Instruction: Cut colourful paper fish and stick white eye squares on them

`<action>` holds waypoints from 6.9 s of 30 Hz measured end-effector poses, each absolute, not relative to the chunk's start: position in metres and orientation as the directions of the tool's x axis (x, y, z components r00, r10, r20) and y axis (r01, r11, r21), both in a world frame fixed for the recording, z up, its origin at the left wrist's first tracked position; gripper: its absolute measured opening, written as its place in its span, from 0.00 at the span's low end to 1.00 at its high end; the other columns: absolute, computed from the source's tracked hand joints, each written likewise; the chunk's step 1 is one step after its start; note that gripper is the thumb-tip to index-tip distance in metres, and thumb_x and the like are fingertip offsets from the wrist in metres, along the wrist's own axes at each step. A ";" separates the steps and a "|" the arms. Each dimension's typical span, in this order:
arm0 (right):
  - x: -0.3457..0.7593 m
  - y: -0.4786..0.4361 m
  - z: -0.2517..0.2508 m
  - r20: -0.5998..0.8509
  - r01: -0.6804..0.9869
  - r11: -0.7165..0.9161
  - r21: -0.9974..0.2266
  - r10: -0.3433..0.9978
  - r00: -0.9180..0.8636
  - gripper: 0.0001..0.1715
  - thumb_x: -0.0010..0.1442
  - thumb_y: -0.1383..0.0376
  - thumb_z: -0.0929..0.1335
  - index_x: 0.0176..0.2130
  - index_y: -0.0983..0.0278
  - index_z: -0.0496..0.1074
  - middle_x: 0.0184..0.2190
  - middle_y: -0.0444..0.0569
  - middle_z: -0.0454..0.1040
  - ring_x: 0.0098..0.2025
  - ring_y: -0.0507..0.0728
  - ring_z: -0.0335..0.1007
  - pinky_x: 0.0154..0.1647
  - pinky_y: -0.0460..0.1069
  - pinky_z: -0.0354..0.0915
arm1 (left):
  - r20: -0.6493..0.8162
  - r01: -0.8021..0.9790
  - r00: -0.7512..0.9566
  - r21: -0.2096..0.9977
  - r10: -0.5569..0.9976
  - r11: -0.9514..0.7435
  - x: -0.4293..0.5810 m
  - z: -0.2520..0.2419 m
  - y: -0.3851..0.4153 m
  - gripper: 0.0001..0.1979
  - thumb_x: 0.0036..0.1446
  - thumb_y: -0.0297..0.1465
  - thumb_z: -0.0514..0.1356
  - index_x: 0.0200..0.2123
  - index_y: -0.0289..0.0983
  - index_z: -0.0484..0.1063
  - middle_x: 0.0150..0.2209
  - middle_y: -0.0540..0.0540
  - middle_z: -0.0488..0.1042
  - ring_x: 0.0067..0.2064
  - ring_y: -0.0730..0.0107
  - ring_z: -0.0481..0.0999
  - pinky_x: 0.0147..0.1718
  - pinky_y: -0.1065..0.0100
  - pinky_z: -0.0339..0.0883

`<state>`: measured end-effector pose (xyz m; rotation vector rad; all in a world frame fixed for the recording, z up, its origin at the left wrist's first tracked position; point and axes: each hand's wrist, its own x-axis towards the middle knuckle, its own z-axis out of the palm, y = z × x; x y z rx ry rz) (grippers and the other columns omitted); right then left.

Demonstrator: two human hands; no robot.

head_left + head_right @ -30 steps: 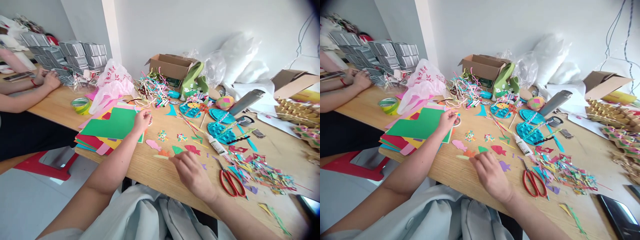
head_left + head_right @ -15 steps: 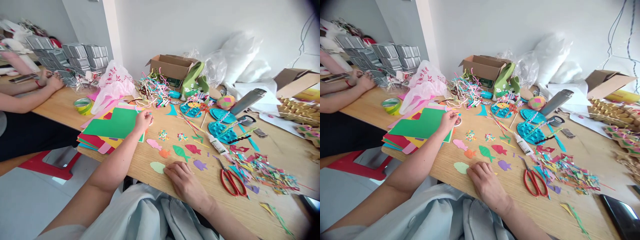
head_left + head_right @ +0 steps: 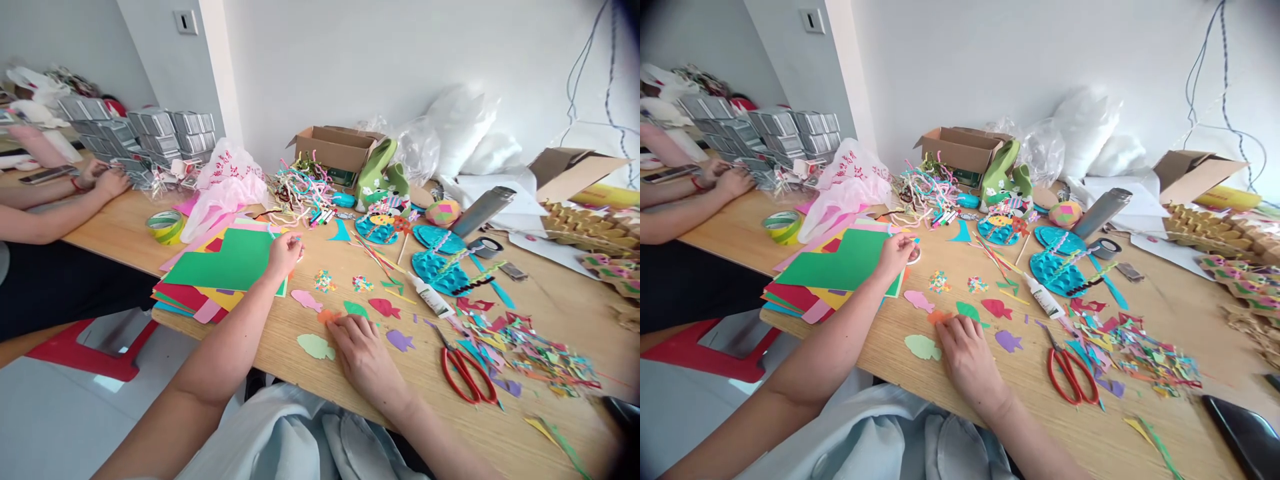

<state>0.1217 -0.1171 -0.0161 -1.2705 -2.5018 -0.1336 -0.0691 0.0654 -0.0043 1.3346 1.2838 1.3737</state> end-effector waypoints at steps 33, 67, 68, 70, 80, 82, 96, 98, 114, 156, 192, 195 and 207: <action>0.172 -0.120 0.017 0.697 0.741 0.447 -0.501 0.715 0.040 0.11 0.64 0.69 0.64 0.44 0.59 0.72 0.35 0.50 0.74 0.39 0.58 0.68 0.39 0.55 0.66 | 0.522 0.785 0.209 0.414 0.827 -0.460 -0.076 0.003 0.056 0.03 0.50 0.24 0.61 0.27 0.37 0.73 0.40 0.40 0.74 0.50 0.53 0.68 0.52 0.55 0.60; 0.191 -0.033 0.062 0.668 0.721 0.466 -0.513 0.744 -0.005 0.10 0.64 0.61 0.64 0.43 0.62 0.71 0.40 0.52 0.73 0.45 0.60 0.64 0.46 0.56 0.61 | 0.651 0.502 0.443 0.389 0.616 -0.772 0.030 0.015 -0.025 0.07 0.63 0.26 0.50 0.35 0.42 0.66 0.32 0.48 0.76 0.36 0.64 0.76 0.58 0.45 0.57; 0.189 -0.025 0.072 0.644 0.753 0.459 -0.471 0.762 -0.062 0.13 0.64 0.60 0.65 0.46 0.61 0.72 0.41 0.52 0.73 0.46 0.61 0.64 0.48 0.56 0.61 | 0.662 0.507 0.448 0.365 0.601 -0.781 0.031 0.013 -0.025 0.07 0.63 0.25 0.50 0.35 0.41 0.66 0.32 0.48 0.76 0.36 0.65 0.76 0.57 0.45 0.57; 0.181 -0.005 0.087 0.519 0.816 0.410 -0.408 0.839 -0.162 0.19 0.60 0.58 0.68 0.50 0.61 0.72 0.41 0.53 0.75 0.47 0.62 0.64 0.48 0.56 0.60 | 0.684 0.520 0.452 0.320 0.573 -0.792 0.032 0.009 -0.025 0.07 0.63 0.25 0.50 0.36 0.40 0.65 0.33 0.48 0.76 0.37 0.65 0.76 0.57 0.44 0.57; 0.115 0.092 0.104 0.300 0.837 0.347 -0.422 0.925 -0.232 0.12 0.59 0.64 0.66 0.34 0.65 0.79 0.26 0.48 0.76 0.30 0.54 0.70 0.31 0.46 0.57 | 0.658 0.608 0.458 0.257 0.597 -0.751 0.030 -0.001 -0.023 0.06 0.61 0.23 0.51 0.37 0.38 0.65 0.30 0.49 0.74 0.36 0.65 0.74 0.57 0.49 0.57; 0.093 0.112 0.109 0.321 0.809 0.357 -0.466 0.921 -0.222 0.17 0.63 0.62 0.63 0.42 0.67 0.77 0.29 0.48 0.77 0.29 0.53 0.70 0.29 0.45 0.58 | 0.662 0.635 0.434 0.256 0.611 -0.729 0.029 -0.002 -0.018 0.07 0.59 0.22 0.51 0.36 0.38 0.65 0.29 0.49 0.73 0.35 0.65 0.74 0.57 0.49 0.58; 0.213 -0.046 0.113 0.298 0.702 0.229 -0.674 0.954 -0.025 0.13 0.59 0.57 0.65 0.37 0.62 0.74 0.34 0.50 0.78 0.36 0.57 0.74 0.39 0.52 0.68 | 0.688 0.659 0.342 0.309 0.639 -0.686 0.017 0.010 -0.007 0.05 0.60 0.23 0.53 0.35 0.39 0.64 0.31 0.48 0.74 0.34 0.64 0.73 0.52 0.52 0.60; 0.251 -0.094 0.094 0.263 0.763 0.072 -0.643 0.956 0.131 0.13 0.58 0.54 0.65 0.35 0.58 0.73 0.30 0.50 0.77 0.32 0.60 0.72 0.34 0.54 0.67 | 0.697 0.650 0.335 0.316 0.634 -0.691 0.017 0.012 -0.008 0.05 0.61 0.24 0.53 0.34 0.39 0.64 0.30 0.48 0.74 0.33 0.64 0.73 0.52 0.52 0.60; 0.276 -0.175 -0.024 0.207 0.947 -0.318 -0.051 0.924 0.321 0.09 0.62 0.72 0.60 0.36 0.65 0.69 0.36 0.56 0.72 0.41 0.62 0.67 0.42 0.52 0.60 | 0.781 0.568 0.289 0.326 0.554 -0.756 0.021 0.005 -0.008 0.02 0.61 0.28 0.54 0.35 0.40 0.65 0.32 0.46 0.75 0.39 0.61 0.73 0.48 0.56 0.66; 0.253 -0.017 0.020 0.187 0.972 -0.157 -0.174 0.964 0.189 0.10 0.61 0.58 0.65 0.37 0.63 0.67 0.32 0.51 0.77 0.34 0.58 0.72 0.30 0.48 0.51 | 0.842 0.607 0.008 0.425 0.540 -0.671 0.006 0.018 -0.001 0.02 0.62 0.28 0.54 0.37 0.40 0.63 0.32 0.46 0.76 0.41 0.62 0.74 0.50 0.55 0.65; 0.261 -0.001 0.011 -0.001 0.982 -0.143 -0.123 0.990 0.144 0.09 0.62 0.64 0.63 0.40 0.64 0.71 0.35 0.53 0.78 0.37 0.57 0.74 0.29 0.46 0.52 | 0.864 0.604 0.004 0.399 0.503 -0.690 0.005 0.014 0.004 0.01 0.62 0.27 0.54 0.37 0.39 0.63 0.33 0.46 0.76 0.38 0.63 0.73 0.51 0.55 0.64; 0.251 0.010 0.007 -0.023 0.980 -0.153 -0.125 0.988 0.151 0.11 0.62 0.64 0.63 0.43 0.66 0.70 0.37 0.57 0.78 0.40 0.59 0.74 0.30 0.47 0.54 | 0.862 0.601 0.002 0.404 0.507 -0.689 0.004 0.012 0.005 0.02 0.62 0.27 0.54 0.38 0.39 0.63 0.32 0.46 0.76 0.39 0.63 0.73 0.53 0.54 0.62; 0.252 0.026 0.004 -0.095 0.961 -0.206 -0.184 0.977 0.191 0.17 0.64 0.58 0.66 0.50 0.64 0.69 0.48 0.50 0.71 0.46 0.56 0.71 0.46 0.55 0.69 | 0.867 0.597 0.022 0.388 0.498 -0.702 0.005 0.013 0.004 0.02 0.62 0.26 0.54 0.38 0.39 0.63 0.32 0.46 0.76 0.38 0.64 0.74 0.49 0.57 0.65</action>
